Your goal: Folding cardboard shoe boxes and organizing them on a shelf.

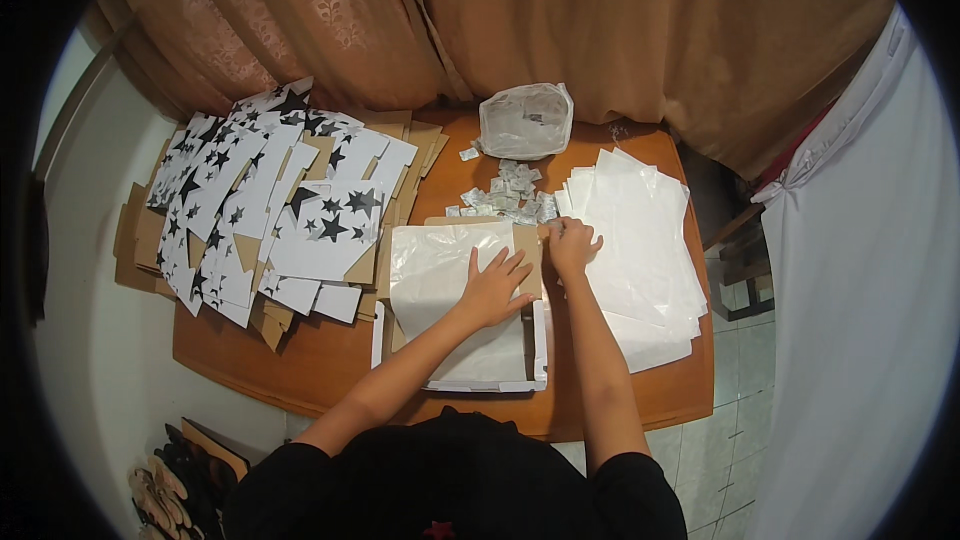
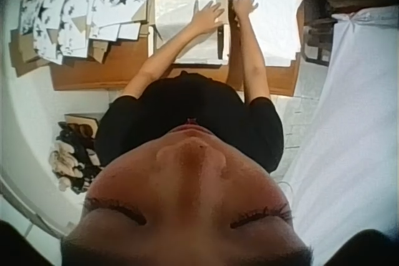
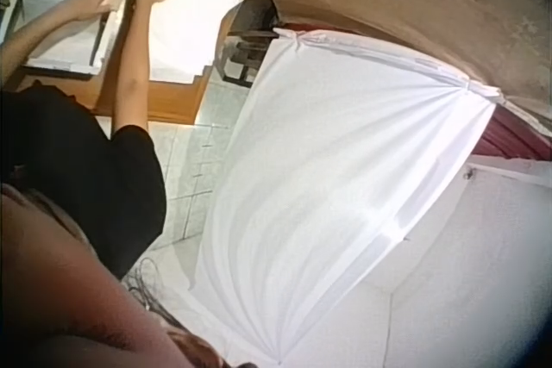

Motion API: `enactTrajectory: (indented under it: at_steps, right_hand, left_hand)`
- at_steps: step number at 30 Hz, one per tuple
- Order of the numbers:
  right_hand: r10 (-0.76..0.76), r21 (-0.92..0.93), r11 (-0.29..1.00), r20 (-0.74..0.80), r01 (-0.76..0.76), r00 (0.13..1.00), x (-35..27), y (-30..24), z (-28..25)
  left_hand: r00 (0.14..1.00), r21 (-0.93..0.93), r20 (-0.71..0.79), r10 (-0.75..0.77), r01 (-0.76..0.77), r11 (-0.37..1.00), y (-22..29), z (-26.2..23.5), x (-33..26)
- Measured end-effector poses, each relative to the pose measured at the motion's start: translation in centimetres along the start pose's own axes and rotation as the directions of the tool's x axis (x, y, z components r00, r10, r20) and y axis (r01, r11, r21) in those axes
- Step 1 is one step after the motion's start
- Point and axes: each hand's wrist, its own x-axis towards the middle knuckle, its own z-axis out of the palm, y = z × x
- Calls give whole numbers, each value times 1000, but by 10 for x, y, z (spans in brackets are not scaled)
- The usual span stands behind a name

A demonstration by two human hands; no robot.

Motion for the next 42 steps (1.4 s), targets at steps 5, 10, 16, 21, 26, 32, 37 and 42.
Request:
enactTrajectory:
  at_steps: [5, 10, 16, 21, 26, 32, 37, 42]
  right_hand:
    - [29, 690, 719, -150, 84, 988, -19, -8, -27]
    - [-75, 842, 513, -150, 167, 986, -59, -45, -57]
    - [-405, 708, 702, 306, 79, 862, -115, -73, -77]
    - [-498, 557, 751, 125, 355, 858, -140, -80, -68]
    - [-378, 294, 836, -302, 462, 875, -106, -67, -53]
    - [20, 416, 908, 54, -41, 998, -71, -48, -42]
    - [60, 361, 921, 248, -150, 967, -75, -46, -52]
    - [5, 229, 970, 321, -83, 947, -86, -48, -60]
  left_hand:
    - [996, -139, -55, 75, -82, 987, 6, -18, -13]
    - [946, -362, -322, -24, -100, 927, -10, -52, -43]
    - [636, -539, -565, -525, 197, 819, -86, -56, -83]
    - [616, -472, -345, -708, 538, 698, -124, -45, -95]
    - [640, -438, -375, -671, 515, 737, -122, -39, -87]
    - [645, -527, -285, -709, 512, 678, -112, -62, -79]
    - [712, -572, -293, -638, 405, 714, -145, -48, -81]
    - [785, -772, -227, -576, 216, 598, -163, -37, -83]
